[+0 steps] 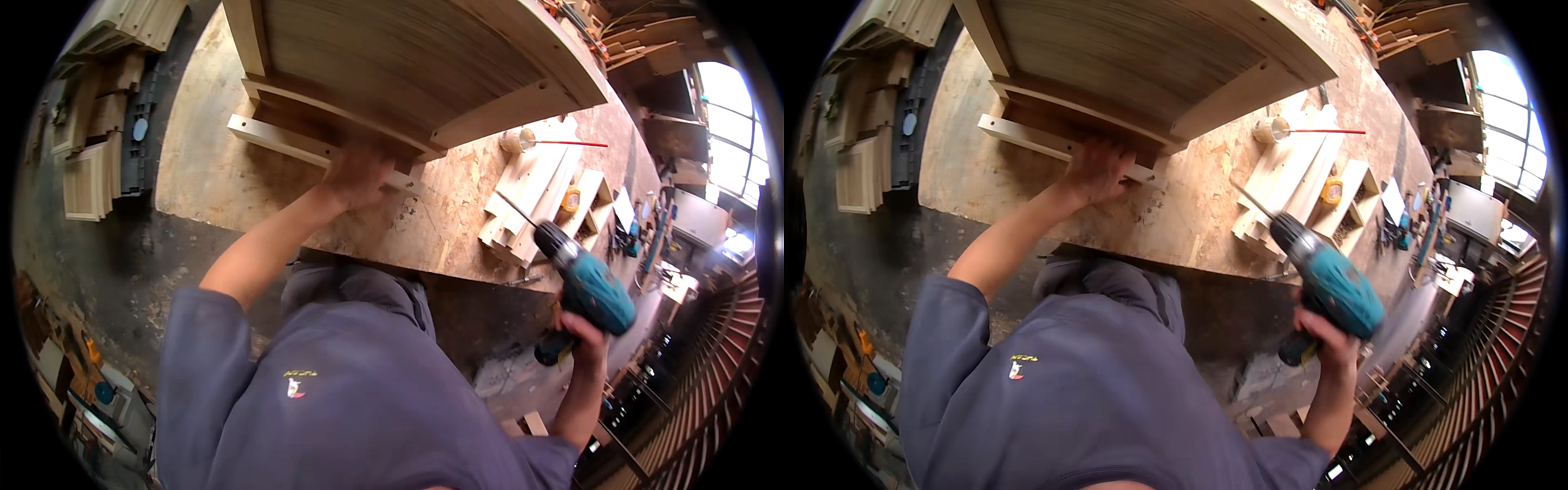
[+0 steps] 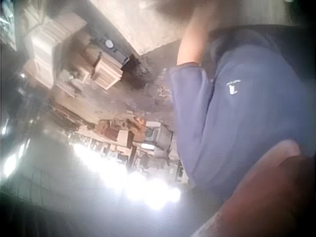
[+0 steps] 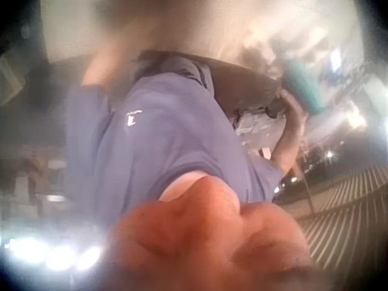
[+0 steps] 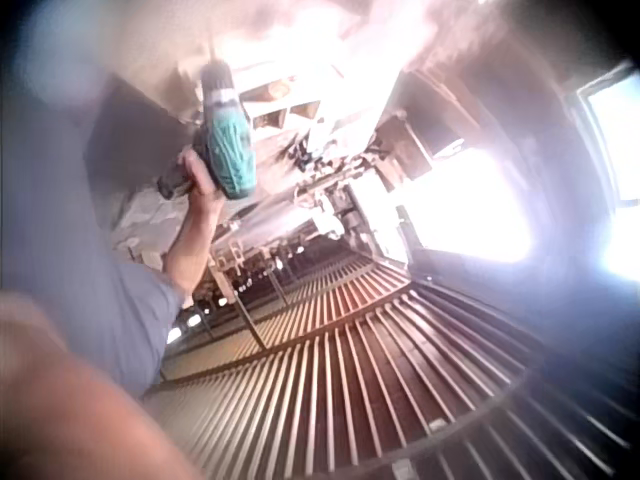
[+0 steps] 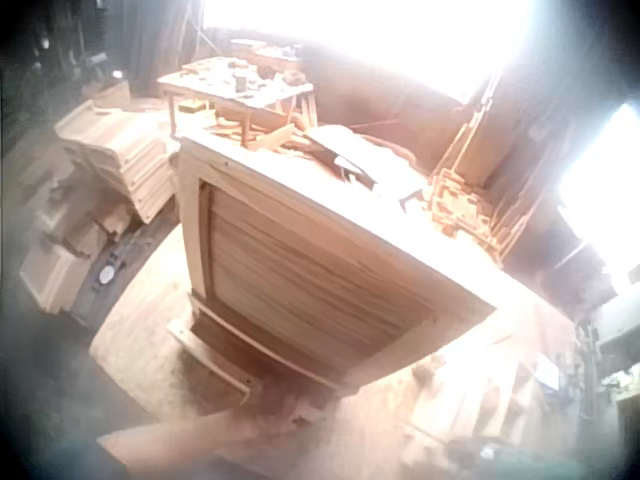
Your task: The person assembles a wooden frame by applying glue to a wooden strip and attaching it to a larger frame structure. They use a C-clamp to secure the joint and a cordless drill to drive screws into the wood. Finally, they use a hammer to tap the frame components together.
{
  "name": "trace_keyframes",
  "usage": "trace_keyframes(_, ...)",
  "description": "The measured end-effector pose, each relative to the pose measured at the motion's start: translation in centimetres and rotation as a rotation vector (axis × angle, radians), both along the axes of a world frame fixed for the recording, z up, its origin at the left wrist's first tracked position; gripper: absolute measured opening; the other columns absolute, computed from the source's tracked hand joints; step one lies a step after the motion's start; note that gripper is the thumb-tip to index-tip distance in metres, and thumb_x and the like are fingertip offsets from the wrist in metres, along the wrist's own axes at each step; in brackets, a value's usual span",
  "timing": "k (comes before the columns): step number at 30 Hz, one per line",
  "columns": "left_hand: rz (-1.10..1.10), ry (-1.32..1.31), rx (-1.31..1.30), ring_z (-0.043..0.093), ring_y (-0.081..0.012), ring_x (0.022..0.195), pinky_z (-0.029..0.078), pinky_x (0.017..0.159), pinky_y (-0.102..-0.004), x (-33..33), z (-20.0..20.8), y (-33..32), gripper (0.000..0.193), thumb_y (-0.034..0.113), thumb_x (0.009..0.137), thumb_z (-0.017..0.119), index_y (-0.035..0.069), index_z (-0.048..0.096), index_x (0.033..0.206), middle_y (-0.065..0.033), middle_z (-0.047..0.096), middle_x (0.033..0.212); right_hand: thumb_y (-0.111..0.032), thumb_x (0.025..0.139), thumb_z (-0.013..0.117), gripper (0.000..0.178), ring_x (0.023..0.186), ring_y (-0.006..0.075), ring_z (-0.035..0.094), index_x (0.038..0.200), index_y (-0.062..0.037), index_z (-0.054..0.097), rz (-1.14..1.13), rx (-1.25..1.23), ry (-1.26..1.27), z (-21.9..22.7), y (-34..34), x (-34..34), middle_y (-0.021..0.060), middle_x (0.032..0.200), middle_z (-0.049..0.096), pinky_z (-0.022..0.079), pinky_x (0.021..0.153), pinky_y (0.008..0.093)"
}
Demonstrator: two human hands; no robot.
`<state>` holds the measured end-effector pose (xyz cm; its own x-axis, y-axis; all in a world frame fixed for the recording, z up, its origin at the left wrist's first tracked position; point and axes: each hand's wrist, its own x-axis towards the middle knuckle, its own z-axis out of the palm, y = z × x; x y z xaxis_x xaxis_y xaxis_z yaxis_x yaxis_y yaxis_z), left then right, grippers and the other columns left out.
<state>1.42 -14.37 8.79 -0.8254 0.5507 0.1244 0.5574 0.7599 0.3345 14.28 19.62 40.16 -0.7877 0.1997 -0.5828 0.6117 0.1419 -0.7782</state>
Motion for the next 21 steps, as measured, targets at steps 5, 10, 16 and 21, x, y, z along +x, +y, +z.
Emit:
trace_keyframes(5, 0.037, 0.007, 0.164, 0.066, -0.0254, 0.091, 0.051, 0.085, -0.0411, -0.3, -0.4, -0.3, 0.046, 0.053, 0.070, 0.080, 0.014, 0.069, 0.091, -0.0048, 0.068, 0.090, 0.001, 0.081, 0.072, 0.042, 0.074, 0.0157, 0.064, 0.122, -0.0006, 0.063, 0.231, -0.023, -0.240, -1.4, -6.5, -8.9, 0.0104, 0.100, 0.071, 0.053, 0.066, 0.0301)
trace_keyframes(10, 0.008, -0.119, 0.085, 0.066, -0.0235, 0.090, 0.050, 0.082, -0.0387, -0.5, -1.3, -0.2, 0.042, 0.050, 0.070, 0.081, 0.014, 0.068, 0.086, -0.0032, 0.068, 0.088, -0.002, 0.083, 0.069, 0.038, 0.072, 0.0136, 0.062, 0.120, 0.0018, 0.063, 0.477, 0.224, -0.479, -3.9, -9.0, -13.6, 0.0101, 0.102, 0.071, 0.053, 0.066, 0.0295)
trace_keyframes(16, 0.001, -0.110, 0.148, 0.064, -0.0219, 0.090, 0.050, 0.080, -0.0374, -0.4, -1.5, -0.2, 0.039, 0.047, 0.070, 0.081, 0.014, 0.066, 0.084, -0.0017, 0.065, 0.085, -0.001, 0.083, 0.070, 0.031, 0.072, 0.0128, 0.064, 0.114, 0.0004, 0.066, 0.534, 0.233, -0.536, -4.6, -9.5, -16.3, 0.0070, 0.098, 0.072, 0.054, 0.066, 0.0301)
trace_keyframes(21, 0.020, -0.118, 0.187, 0.063, -0.0217, 0.090, 0.050, 0.080, -0.0377, -0.4, -1.4, -0.2, 0.041, 0.047, 0.067, 0.083, 0.014, 0.066, 0.084, -0.0011, 0.065, 0.086, -0.001, 0.083, 0.072, 0.032, 0.072, 0.0120, 0.064, 0.114, -0.0008, 0.067, 0.538, 0.204, -0.554, -5.2, -9.7, -17.2, 0.0063, 0.096, 0.073, 0.055, 0.066, 0.0304)
